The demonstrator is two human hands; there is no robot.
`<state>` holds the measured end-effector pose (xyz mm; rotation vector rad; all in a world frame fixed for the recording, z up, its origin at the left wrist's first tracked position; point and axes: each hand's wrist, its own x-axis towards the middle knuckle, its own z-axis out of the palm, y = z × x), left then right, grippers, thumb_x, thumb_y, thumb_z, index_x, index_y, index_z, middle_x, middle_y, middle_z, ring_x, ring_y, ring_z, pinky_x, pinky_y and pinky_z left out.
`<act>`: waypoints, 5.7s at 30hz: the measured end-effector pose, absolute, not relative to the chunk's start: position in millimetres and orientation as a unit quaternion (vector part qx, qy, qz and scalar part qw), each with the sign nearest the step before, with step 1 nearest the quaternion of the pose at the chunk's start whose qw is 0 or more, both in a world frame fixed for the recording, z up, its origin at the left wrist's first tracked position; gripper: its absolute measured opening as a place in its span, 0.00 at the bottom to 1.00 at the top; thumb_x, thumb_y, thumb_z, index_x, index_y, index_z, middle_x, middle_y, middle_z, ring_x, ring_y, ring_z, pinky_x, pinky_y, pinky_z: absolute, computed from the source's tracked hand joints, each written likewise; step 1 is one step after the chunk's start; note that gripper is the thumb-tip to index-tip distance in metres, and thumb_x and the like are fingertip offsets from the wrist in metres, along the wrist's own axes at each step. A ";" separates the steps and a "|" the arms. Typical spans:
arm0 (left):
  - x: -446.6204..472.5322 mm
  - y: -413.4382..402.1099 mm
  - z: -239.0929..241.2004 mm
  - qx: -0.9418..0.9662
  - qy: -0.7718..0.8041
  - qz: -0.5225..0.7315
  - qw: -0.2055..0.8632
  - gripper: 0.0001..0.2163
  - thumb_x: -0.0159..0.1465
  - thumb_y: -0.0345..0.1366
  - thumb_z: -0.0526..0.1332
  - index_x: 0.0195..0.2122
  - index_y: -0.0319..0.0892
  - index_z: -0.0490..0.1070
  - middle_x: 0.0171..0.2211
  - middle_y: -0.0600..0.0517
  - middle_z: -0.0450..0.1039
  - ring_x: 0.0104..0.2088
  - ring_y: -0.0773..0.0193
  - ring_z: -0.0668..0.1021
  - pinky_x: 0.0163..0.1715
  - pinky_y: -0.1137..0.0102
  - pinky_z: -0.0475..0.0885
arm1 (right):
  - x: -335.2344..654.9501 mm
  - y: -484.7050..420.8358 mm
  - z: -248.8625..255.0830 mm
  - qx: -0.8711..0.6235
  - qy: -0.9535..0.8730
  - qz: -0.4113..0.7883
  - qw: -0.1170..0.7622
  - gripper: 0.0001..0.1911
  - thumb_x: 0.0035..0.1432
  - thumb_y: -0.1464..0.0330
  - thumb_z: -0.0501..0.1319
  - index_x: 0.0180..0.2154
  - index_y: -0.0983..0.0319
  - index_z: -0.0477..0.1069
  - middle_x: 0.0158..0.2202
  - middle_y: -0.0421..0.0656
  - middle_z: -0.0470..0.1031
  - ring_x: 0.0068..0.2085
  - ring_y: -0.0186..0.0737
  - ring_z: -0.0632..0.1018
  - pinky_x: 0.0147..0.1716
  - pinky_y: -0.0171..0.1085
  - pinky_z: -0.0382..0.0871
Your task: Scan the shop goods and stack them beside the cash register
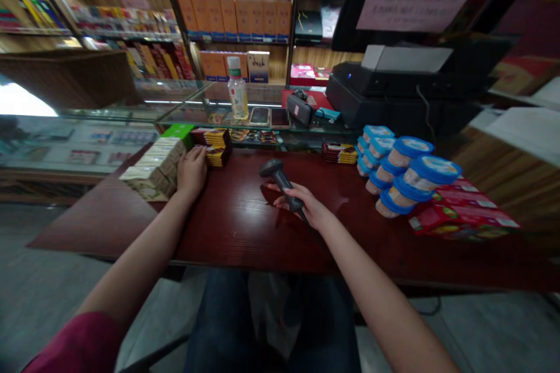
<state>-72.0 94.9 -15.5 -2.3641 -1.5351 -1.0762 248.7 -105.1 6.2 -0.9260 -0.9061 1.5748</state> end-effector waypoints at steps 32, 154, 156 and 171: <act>-0.8 53.3 -8.6 -0.547 -0.380 -0.491 -0.562 0.17 0.59 0.36 0.71 0.49 0.35 0.83 0.29 0.51 0.83 0.27 0.66 0.81 0.28 0.74 0.75 | 216.3 -112.5 16.8 -0.453 -0.475 0.579 0.483 0.33 0.44 0.59 0.75 0.54 0.60 0.77 0.36 0.47 0.82 0.22 0.34 0.65 0.19 0.36 0.59; 301.0 37.1 49.0 -0.943 -0.258 -0.183 0.103 0.17 0.75 0.32 0.52 0.52 0.39 0.81 0.47 0.35 0.82 0.48 0.45 0.84 0.43 0.59 0.76 | 377.4 -175.4 -11.8 -0.489 -0.312 0.416 0.700 0.15 0.51 0.62 0.69 0.41 0.60 0.77 0.47 0.49 0.85 0.26 0.38 0.81 0.27 0.37 0.73; 310.7 34.4 40.9 -0.946 -0.258 -0.165 0.104 0.17 0.73 0.29 0.52 0.54 0.37 0.79 0.49 0.34 0.81 0.50 0.44 0.83 0.45 0.58 0.77 | 380.0 -174.5 -13.6 -0.477 -0.312 0.423 0.705 0.14 0.52 0.62 0.69 0.40 0.59 0.76 0.45 0.47 0.85 0.27 0.38 0.80 0.27 0.37 0.73; 196.3 47.8 5.6 -0.926 -0.240 -0.292 0.028 0.31 0.68 0.24 0.51 0.73 0.39 0.58 0.75 0.44 0.56 0.75 0.58 0.59 0.74 0.59 0.53 | 368.7 -185.4 1.7 -0.485 -0.354 0.446 0.663 0.21 0.56 0.59 0.69 0.50 0.58 0.76 0.64 0.50 0.76 0.27 0.35 0.80 0.26 0.37 0.76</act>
